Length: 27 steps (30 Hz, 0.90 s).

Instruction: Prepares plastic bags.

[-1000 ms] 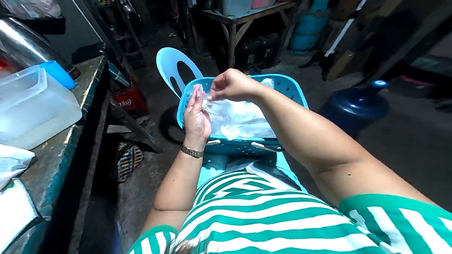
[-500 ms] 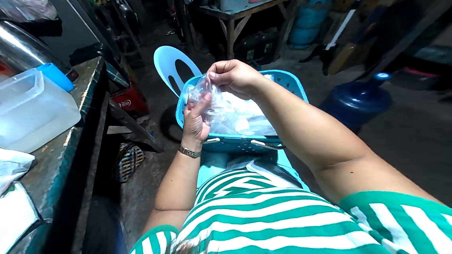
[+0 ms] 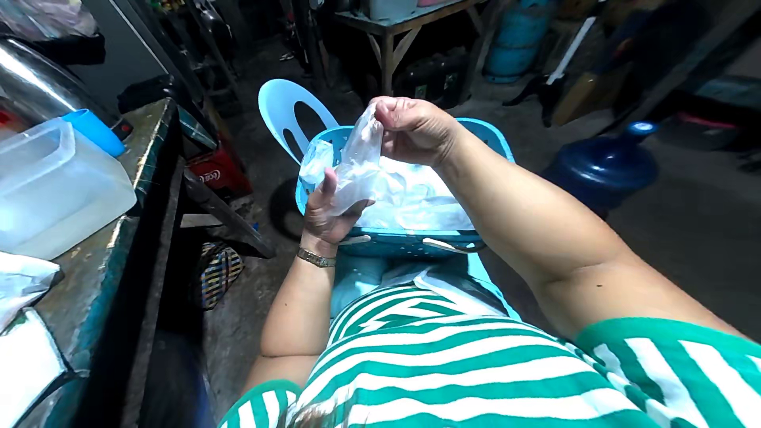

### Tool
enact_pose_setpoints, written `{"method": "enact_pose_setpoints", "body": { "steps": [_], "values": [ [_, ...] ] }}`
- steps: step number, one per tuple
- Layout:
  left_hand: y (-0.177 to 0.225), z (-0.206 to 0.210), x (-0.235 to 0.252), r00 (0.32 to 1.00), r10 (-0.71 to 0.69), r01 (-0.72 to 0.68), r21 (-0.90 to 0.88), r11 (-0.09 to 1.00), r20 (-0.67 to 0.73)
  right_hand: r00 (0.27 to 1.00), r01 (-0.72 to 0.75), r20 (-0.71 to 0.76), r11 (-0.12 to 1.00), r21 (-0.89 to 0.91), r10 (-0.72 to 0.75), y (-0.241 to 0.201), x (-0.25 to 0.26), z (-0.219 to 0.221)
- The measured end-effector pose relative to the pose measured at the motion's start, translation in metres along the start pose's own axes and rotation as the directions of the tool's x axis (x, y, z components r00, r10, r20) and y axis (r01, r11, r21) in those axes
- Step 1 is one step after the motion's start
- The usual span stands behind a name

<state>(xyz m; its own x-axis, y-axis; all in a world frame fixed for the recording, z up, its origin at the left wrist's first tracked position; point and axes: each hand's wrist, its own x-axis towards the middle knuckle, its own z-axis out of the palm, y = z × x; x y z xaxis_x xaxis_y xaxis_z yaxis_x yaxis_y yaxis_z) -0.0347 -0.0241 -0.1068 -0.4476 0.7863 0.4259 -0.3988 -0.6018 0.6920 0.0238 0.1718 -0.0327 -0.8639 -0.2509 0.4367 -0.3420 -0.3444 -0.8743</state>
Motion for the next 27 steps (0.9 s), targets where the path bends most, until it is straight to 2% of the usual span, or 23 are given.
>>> {"method": "enact_pose_setpoints", "body": {
  "steps": [1,3,5,7,9,11,13,15,17,19,21,23,25,27],
  "values": [
    [-0.001,-0.001,-0.001,1.000,0.007,-0.007,0.014,1.000,-0.011,0.998,-0.025,-0.048,0.998,0.054,0.028,0.000,0.001,0.002],
    [-0.003,0.000,-0.003,0.999,0.040,-0.039,0.024,0.999,-0.032,0.981,-0.125,-0.147,0.991,0.039,0.129,-0.001,0.002,0.009],
    [-0.001,0.003,-0.003,0.997,0.059,-0.057,0.030,0.998,-0.044,0.954,-0.259,-0.183,0.959,-0.112,0.236,-0.002,0.003,0.017],
    [-0.001,0.002,-0.003,0.997,0.055,-0.053,0.047,0.998,-0.044,0.945,-0.328,-0.094,0.905,-0.272,0.315,0.000,0.000,0.022],
    [-0.001,0.001,-0.002,0.997,0.015,-0.008,0.099,0.995,-0.072,0.934,-0.293,0.100,0.896,-0.334,0.343,0.004,-0.002,0.021],
    [0.002,0.003,-0.002,0.994,-0.022,0.033,0.101,0.994,-0.109,0.917,-0.218,0.259,0.925,-0.312,0.303,0.007,-0.004,0.017],
    [0.004,0.003,-0.002,0.995,-0.020,0.024,0.041,0.999,-0.094,0.917,-0.113,0.350,0.966,-0.232,0.191,0.009,-0.005,0.010],
    [0.004,-0.003,-0.003,0.999,0.028,-0.029,-0.027,0.999,-0.042,0.929,-0.004,0.363,0.984,-0.178,0.069,0.008,-0.005,-0.002],
    [0.002,-0.006,-0.006,0.997,0.065,-0.066,-0.024,0.998,-0.042,0.978,0.018,0.208,0.974,-0.227,0.030,-0.003,-0.005,-0.006],
    [-0.001,0.000,-0.006,0.988,0.079,-0.069,0.083,0.994,-0.129,0.999,-0.024,-0.047,0.954,-0.299,0.010,-0.013,-0.005,-0.003],
    [-0.002,0.015,0.000,0.946,0.135,-0.052,0.275,0.960,-0.293,0.972,-0.065,-0.232,0.923,-0.380,-0.027,-0.017,-0.003,-0.005],
    [-0.008,0.022,0.003,0.899,0.263,-0.077,0.464,0.883,-0.351,0.937,-0.091,-0.338,0.877,-0.472,-0.084,-0.017,-0.001,-0.009],
    [-0.013,0.024,0.002,0.853,0.444,-0.138,0.702,0.699,-0.274,0.883,-0.194,-0.450,0.771,-0.607,-0.132,-0.019,0.001,-0.011],
    [-0.009,0.024,0.004,0.805,0.585,-0.153,0.920,0.360,-0.095,0.822,-0.385,-0.548,0.559,-0.734,-0.153,-0.016,0.006,-0.019]
  ]
}}
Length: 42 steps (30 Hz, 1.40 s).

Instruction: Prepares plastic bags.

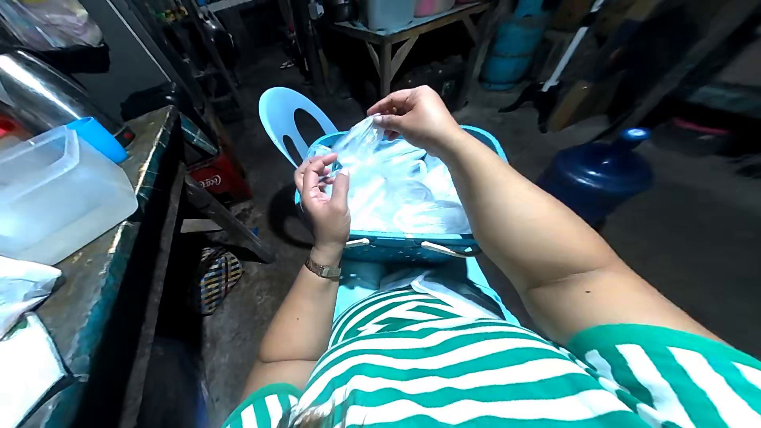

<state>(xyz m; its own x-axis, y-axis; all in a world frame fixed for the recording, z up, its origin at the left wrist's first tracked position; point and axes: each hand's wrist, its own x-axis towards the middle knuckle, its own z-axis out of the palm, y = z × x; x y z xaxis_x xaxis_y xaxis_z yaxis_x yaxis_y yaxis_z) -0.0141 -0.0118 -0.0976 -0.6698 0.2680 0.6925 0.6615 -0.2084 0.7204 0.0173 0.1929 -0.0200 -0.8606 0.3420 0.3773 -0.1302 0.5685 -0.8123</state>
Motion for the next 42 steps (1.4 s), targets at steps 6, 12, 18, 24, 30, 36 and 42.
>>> {"method": "enact_pose_setpoints", "body": {
  "steps": [6,12,18,24,30,36,42],
  "values": [
    [0.006,-0.003,0.056,0.825,-0.479,-0.006,0.851,0.525,0.302,0.895,-0.024,0.326,0.765,-0.644,0.303,0.044,0.012,0.022],
    [0.006,0.024,0.053,0.396,-0.724,-0.198,0.822,0.533,0.565,0.645,0.145,0.622,0.729,-0.669,0.443,0.042,-0.006,0.060],
    [0.001,0.051,0.055,0.233,-0.834,-0.347,0.844,0.409,0.500,0.579,0.288,0.695,0.690,-0.664,0.427,0.043,-0.007,0.067],
    [-0.031,0.056,0.062,0.061,-0.902,-0.495,0.798,0.345,0.428,0.808,0.201,0.550,0.779,-0.594,0.210,0.032,0.012,0.033],
    [-0.045,0.042,0.073,0.220,-0.814,-0.415,0.807,0.420,0.537,0.883,0.293,0.464,0.857,-0.424,-0.073,-0.042,-0.024,0.000],
    [-0.033,0.039,0.086,0.357,-0.736,-0.400,0.806,0.435,0.575,0.671,0.420,0.740,0.843,-0.335,-0.041,-0.020,-0.157,-0.021],
    [-0.025,0.041,0.091,0.465,-0.646,-0.493,0.783,0.379,0.605,0.673,-0.067,0.647,0.902,-0.427,0.357,0.052,-0.220,0.000]
  ]
}}
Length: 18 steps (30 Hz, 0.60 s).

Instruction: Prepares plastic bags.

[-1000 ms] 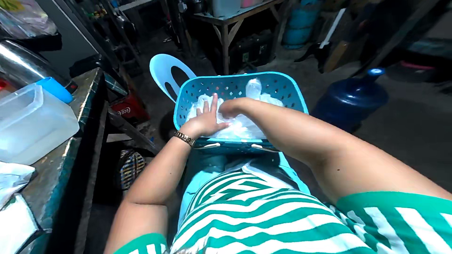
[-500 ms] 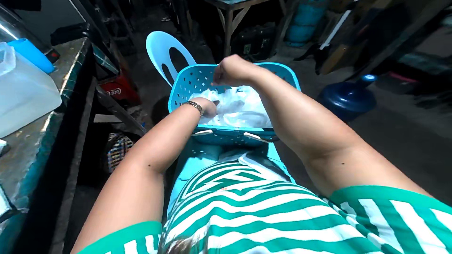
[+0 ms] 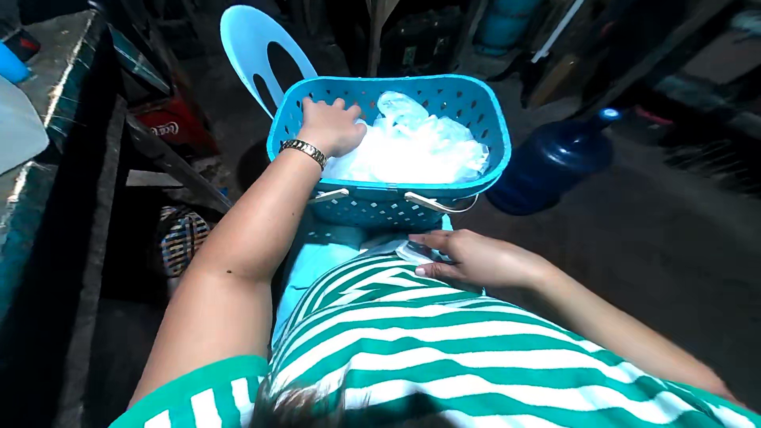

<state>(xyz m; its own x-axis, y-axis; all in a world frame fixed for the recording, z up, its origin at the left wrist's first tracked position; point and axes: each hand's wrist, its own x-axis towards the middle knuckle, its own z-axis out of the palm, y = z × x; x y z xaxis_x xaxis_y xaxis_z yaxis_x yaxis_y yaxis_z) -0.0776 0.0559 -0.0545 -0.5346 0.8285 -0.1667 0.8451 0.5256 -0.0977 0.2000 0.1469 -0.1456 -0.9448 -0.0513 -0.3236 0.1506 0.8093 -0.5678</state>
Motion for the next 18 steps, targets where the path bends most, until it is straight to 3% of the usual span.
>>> {"method": "enact_pose_setpoints", "body": {
  "steps": [3,6,9,11,14,18],
  "values": [
    [-0.003,0.000,0.001,0.997,0.006,-0.007,-0.010,1.000,-0.079,0.989,0.075,-0.136,0.995,0.066,-0.065,0.009,-0.002,0.011],
    [-0.006,0.000,0.001,0.979,0.016,-0.034,-0.086,0.996,-0.202,0.970,0.061,-0.236,0.998,-0.017,-0.063,0.007,0.002,0.010],
    [-0.009,0.002,0.001,0.923,0.084,-0.168,-0.197,0.966,-0.377,0.921,0.107,-0.358,0.985,-0.138,-0.151,0.002,0.003,0.007],
    [-0.010,0.004,0.001,0.855,0.147,-0.319,-0.280,0.905,-0.497,0.849,0.171,-0.441,0.942,-0.289,-0.289,-0.009,0.001,-0.004],
    [-0.005,0.002,0.000,0.783,0.199,-0.568,-0.546,0.616,-0.589,0.773,0.249,-0.447,0.863,-0.439,-0.450,-0.039,-0.002,-0.038],
    [0.000,-0.002,-0.004,0.796,0.328,-0.551,-0.834,0.041,-0.509,0.827,0.288,-0.328,0.846,-0.449,-0.456,-0.075,0.019,-0.107]
  ]
}}
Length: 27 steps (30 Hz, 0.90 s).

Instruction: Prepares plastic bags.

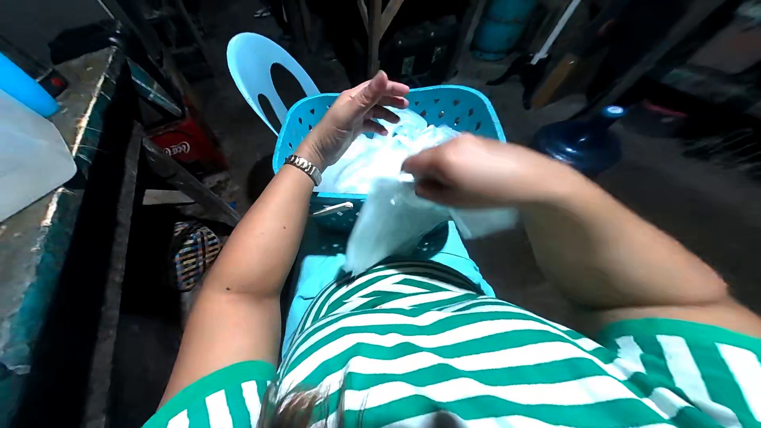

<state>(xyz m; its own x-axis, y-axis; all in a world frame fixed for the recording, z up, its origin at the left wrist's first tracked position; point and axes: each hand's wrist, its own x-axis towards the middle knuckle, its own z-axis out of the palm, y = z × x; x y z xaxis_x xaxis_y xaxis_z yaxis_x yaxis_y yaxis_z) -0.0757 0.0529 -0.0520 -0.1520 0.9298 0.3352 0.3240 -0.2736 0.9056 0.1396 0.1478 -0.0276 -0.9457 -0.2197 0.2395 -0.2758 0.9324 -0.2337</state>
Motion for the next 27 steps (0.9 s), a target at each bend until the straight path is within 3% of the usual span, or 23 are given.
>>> {"method": "enact_pose_setpoints", "body": {
  "steps": [3,6,8,11,15,19,22,27],
  "values": [
    [0.008,-0.007,-0.007,0.995,0.066,-0.060,-0.094,0.994,0.068,0.985,-0.082,0.152,0.997,0.000,0.081,0.014,0.059,-0.032],
    [0.012,-0.012,-0.008,0.996,0.081,-0.079,-0.053,0.995,0.027,0.970,-0.199,0.157,0.976,0.087,0.184,0.040,0.105,-0.044],
    [0.014,-0.009,-0.007,0.988,-0.070,0.057,-0.096,0.994,-0.137,0.959,-0.283,0.108,0.927,0.246,0.263,0.050,0.120,-0.052],
    [0.012,-0.007,-0.005,0.898,-0.170,0.142,-0.100,0.985,-0.406,0.910,-0.311,-0.107,0.829,0.465,0.401,0.064,0.120,-0.055],
    [0.018,-0.004,-0.007,0.759,-0.294,0.131,-0.305,0.943,-0.581,0.864,-0.232,-0.183,0.692,0.684,0.470,0.086,0.108,-0.029],
    [0.021,0.003,-0.012,0.747,-0.315,0.103,-0.366,0.925,-0.586,0.837,-0.247,-0.282,0.784,0.570,0.469,0.087,0.109,-0.013],
    [0.021,0.009,-0.015,0.748,-0.271,0.067,-0.338,0.939,-0.606,0.859,-0.208,-0.305,0.825,0.525,0.411,0.077,0.112,-0.003],
    [0.012,0.002,-0.023,0.699,-0.164,-0.089,-0.312,0.946,-0.696,0.781,-0.157,-0.475,0.864,0.478,0.405,0.066,0.115,0.005]
  ]
}}
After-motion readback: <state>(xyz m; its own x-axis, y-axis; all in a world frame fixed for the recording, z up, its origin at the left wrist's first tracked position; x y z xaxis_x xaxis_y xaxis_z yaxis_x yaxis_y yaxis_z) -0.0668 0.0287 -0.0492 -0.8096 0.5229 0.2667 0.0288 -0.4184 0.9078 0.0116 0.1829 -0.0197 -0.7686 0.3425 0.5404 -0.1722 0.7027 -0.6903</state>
